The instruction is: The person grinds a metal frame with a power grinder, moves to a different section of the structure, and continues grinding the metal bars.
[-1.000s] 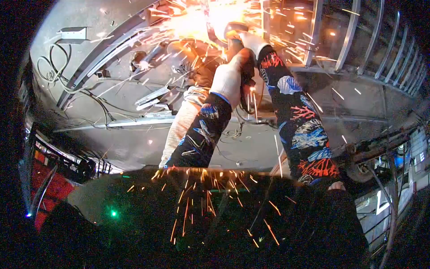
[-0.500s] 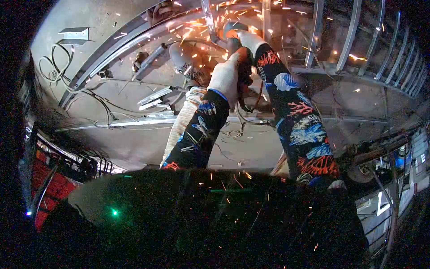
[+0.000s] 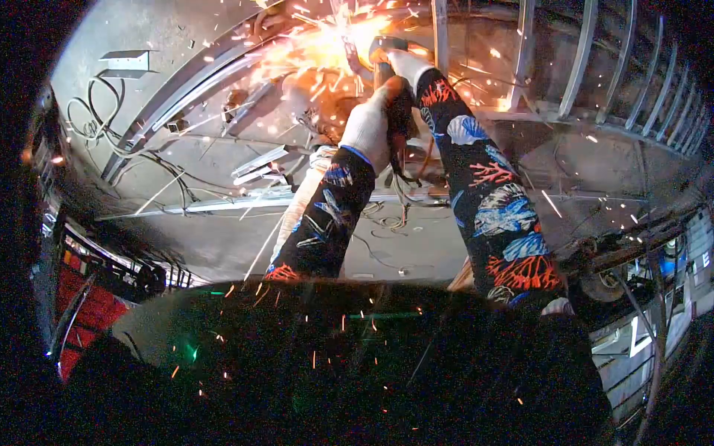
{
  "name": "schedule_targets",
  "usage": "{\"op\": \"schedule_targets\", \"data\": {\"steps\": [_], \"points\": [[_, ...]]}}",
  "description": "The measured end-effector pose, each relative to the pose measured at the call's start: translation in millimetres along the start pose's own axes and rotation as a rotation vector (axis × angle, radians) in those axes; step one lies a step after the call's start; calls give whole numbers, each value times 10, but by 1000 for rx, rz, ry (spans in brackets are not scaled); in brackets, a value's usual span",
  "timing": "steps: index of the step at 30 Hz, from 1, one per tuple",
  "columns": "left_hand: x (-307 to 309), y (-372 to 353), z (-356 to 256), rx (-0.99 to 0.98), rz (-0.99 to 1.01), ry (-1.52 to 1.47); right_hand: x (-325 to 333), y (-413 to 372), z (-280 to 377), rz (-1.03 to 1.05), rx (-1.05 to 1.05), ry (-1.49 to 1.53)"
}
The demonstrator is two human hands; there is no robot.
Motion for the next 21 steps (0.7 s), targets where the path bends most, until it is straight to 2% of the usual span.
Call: {"op": "schedule_targets", "data": {"steps": [2, 4, 5, 10, 11, 12, 15, 16, 19, 21], "points": [[30, -13, 21, 22, 8, -38, -310, 453, -715, 26, -41, 103], [19, -18, 8, 8, 2, -13, -363, 654, -702, -21, 254, -325], [25, -20, -6, -6, -8, 8, -336, 647, -721, -23, 256, -327], [28, 1, 9, -19, -32, 18, -37, -85, 99, 34, 187, 171], [28, -9, 3, -5, -37, 54, -111, 36, -118, 35, 184, 173], [6, -40, 13, 31, -20, -20, -184, 206, -432, 21, 56, 194], [-7, 54, 114, 64, -31, 22, -220, -82, -626, 3, -406, 604], [3, 38, 110, 16, -56, 79, -114, 10, -580, 37, -161, 190], [-6, 23, 105, -6, -101, 176, 36, -264, -38, 109, 184, -126], [-27, 2, 17, -80, -123, 270, 180, -434, 368, 78, 69, -554]]}}
Point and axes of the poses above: each hand's wrist, its own y-axis towards the middle knuckle, its own x-axis out of the back of the hand, z = x × y, the point moved 9 cm from there along y, towards the middle knuckle, and after that the axes turned 5 degrees about -z, right-handed, at the moved point
